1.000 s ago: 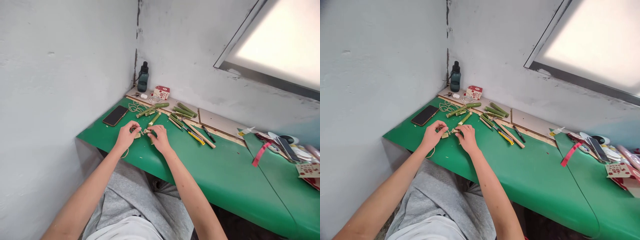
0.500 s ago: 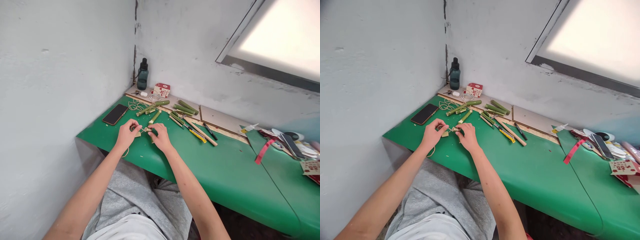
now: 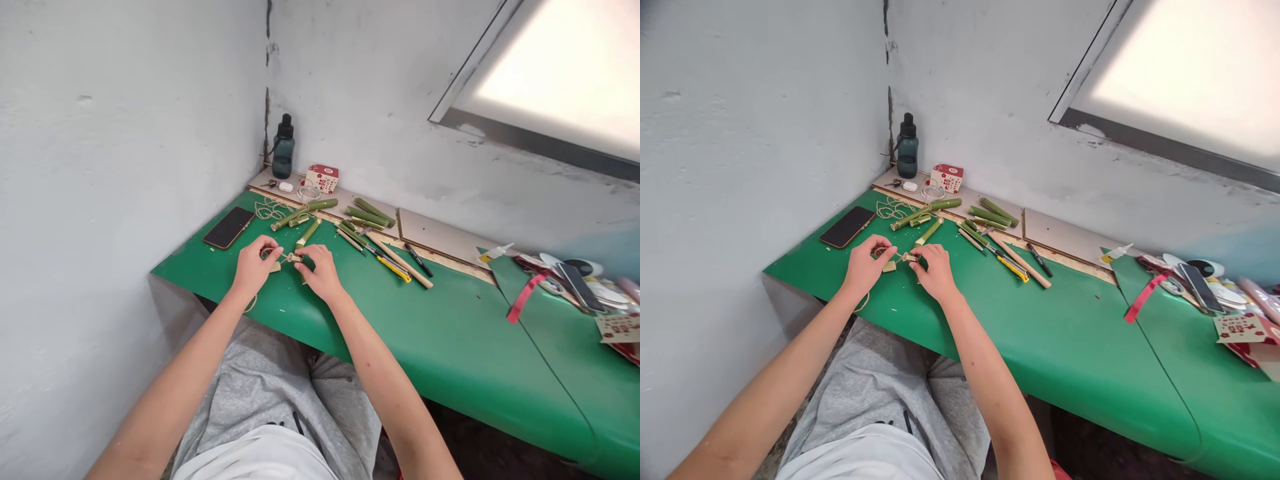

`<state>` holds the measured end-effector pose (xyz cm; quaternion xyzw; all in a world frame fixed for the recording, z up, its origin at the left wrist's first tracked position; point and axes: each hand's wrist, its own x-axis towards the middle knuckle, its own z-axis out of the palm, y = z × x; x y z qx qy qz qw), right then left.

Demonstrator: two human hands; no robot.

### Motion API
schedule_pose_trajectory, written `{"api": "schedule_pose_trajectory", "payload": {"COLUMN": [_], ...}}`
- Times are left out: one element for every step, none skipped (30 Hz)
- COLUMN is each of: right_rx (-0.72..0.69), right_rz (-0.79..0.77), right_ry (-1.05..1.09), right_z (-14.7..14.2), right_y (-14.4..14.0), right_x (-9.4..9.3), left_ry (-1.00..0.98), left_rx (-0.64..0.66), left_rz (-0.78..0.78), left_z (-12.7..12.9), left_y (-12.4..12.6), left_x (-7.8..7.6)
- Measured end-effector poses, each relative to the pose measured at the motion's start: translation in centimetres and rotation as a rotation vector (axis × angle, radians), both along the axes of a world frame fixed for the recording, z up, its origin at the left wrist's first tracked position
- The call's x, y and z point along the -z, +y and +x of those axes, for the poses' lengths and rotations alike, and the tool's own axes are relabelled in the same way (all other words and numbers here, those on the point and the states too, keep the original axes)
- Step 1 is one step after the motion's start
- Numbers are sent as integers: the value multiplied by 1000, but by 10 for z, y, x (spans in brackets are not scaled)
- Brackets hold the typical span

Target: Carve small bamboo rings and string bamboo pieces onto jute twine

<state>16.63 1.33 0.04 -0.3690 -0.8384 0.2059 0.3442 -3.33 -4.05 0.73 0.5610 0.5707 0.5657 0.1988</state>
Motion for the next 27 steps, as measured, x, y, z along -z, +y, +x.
{"api": "schedule_pose_trajectory", "payload": {"right_rx": [-4,-8,-10,-10,-9,-9,-8,-7,-6,-5,-5,-7,-9,-12,-14,-15,-15,-13,-11,-10,-7,-4,0,3,6,8,8], "right_rz": [4,7,10,13,15,17,19,21,25,29,33,38,42,46,50,54,57,61,65,68,70,72,72,72,70,68,65], "right_ry": [4,7,10,12,14,15,17,19,21,23,24,25,24,24,24,24,23,23,21,19,15,11,7,4,2,1,1], "right_z": [0,-1,-1,-1,-1,-1,-1,-1,-1,-1,-2,-2,-3,-3,-4,-4,-5,-5,-5,-5,-4,-4,-4,-3,-2,-2,-1], "right_y": [0,0,0,0,-1,-1,-1,-1,-1,-1,-1,-1,-1,-1,-1,-1,-1,-1,-1,-2,-2,-2,-2,-3,-3,-3,-3], "right_x": [0,0,0,0,0,-1,-1,-1,-1,-1,-1,-1,-1,-1,-1,-2,-2,-2,-2,-2,-2,-2,-2,-2,-2,-2,-2], "left_ry": [0,1,1,3,6,9,13,17,22,28,33,39,44,48,49,49,47,45,42,40,36,32,27,21,15,10,6], "left_rx": [-1,-1,-2,-4,-6,-10,-16,-23,-30,-37,-42,-43,-42,-39,-34,-28,-19,-7,8,23,38,52,63,74,87,101,116], "left_rz": [3,5,7,9,11,12,13,15,17,19,21,23,24,26,26,26,24,21,16,10,4,-1,-7,-13,-21,-31,-43], "left_z": [0,0,0,-1,-1,-1,-1,-1,-1,0,0,1,1,2,2,3,3,3,3,3,3,2,2,2,2,1,1], "left_y": [0,0,0,0,1,1,1,0,0,0,-1,-1,-2,-2,-2,-2,-2,-2,-2,-2,-2,-2,-2,-2,-2,-2,-2], "left_x": [0,1,1,2,2,2,2,2,1,1,0,0,-1,-1,-1,-1,-1,-1,0,0,0,0,0,0,0,0,1]}}
